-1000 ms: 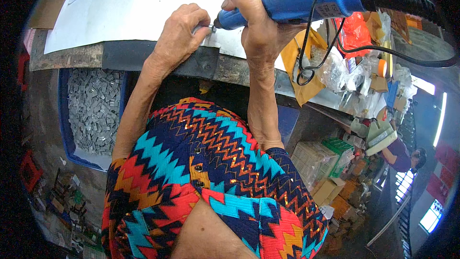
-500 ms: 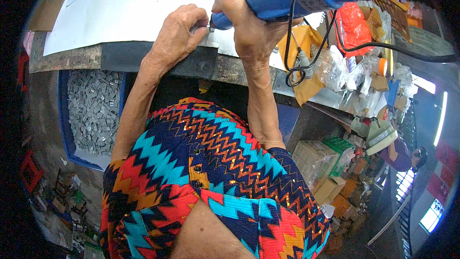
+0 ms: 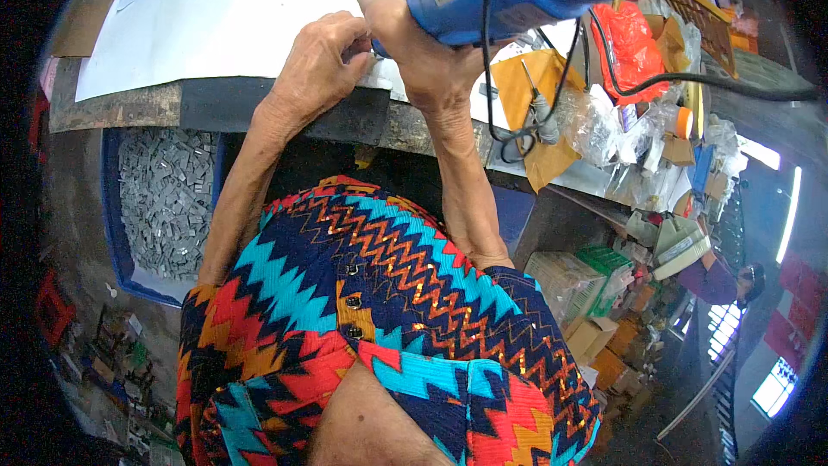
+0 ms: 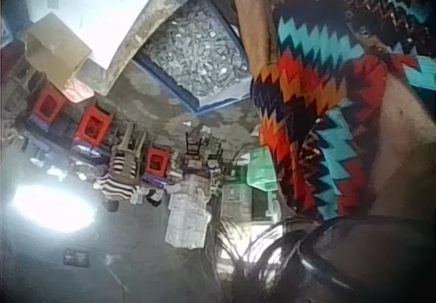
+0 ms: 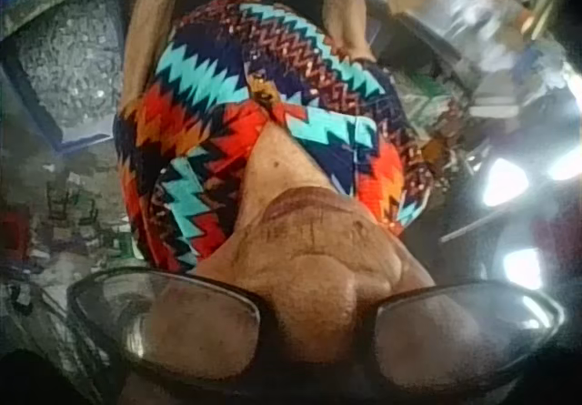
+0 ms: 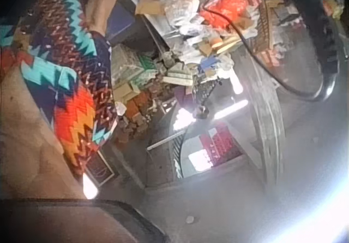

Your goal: Assembling small grey plastic components by driving screws into them using an electric screwdriver.

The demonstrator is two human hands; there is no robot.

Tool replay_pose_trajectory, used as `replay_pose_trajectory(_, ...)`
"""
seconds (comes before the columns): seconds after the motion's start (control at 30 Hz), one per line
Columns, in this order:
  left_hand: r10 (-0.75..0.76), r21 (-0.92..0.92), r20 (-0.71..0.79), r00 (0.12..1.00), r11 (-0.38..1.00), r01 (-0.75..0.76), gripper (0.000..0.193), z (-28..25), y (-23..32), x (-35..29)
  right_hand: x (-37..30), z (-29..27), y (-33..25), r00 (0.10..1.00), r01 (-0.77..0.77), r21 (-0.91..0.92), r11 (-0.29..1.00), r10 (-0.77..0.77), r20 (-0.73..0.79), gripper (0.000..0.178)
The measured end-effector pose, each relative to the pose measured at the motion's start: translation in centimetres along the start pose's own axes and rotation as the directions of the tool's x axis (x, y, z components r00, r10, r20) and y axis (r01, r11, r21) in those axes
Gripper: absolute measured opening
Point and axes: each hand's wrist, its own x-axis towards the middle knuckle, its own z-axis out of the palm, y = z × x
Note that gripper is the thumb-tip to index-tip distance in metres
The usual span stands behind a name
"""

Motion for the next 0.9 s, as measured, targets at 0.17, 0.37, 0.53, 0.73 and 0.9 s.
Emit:
replay_pose_trajectory(0.17, 0.015, 0.024, 0.027, 1.0, 1.0, -0.016, 0.014, -0.1, 0.2, -0.3, 0.7, -0.3, -1.3, 0.965, -0.227, 0.423, 0.877, 0.26, -0.021, 0.01)
replay_pose_trajectory(0.37, 0.041, 0.101, 0.015, 0.999, 0.994, -0.042, 0.013, 0.0, 1.0, -0.2, -0.2, -1.6, -2.9, 0.843, -0.432, 0.527, 0.732, 0.536, -0.053, 0.017)
replay_pose_trajectory(0.53, 0.029, 0.104, 0.026, 0.999, 0.994, -0.032, 0.011, 0.2, 0.9, -0.4, -0.7, -2.3, -3.6, 0.882, -0.368, 0.501, 0.784, 0.464, -0.079, 0.02)
replay_pose_trajectory(0.73, 0.08, 0.089, -0.025, 0.996, 0.993, -0.078, 0.01, 0.3, 0.9, -0.6, -0.2, -6.0, -5.4, 0.893, -0.299, 0.593, 0.747, 0.438, -0.101, 0.029)
replay_pose_trajectory(0.9, 0.056, 0.068, -0.003, 0.998, 0.996, -0.055, 0.011, 0.1, 1.0, -0.2, -1.6, -6.8, -5.1, 0.825, -0.307, 0.663, 0.683, 0.538, -0.173, 0.026)
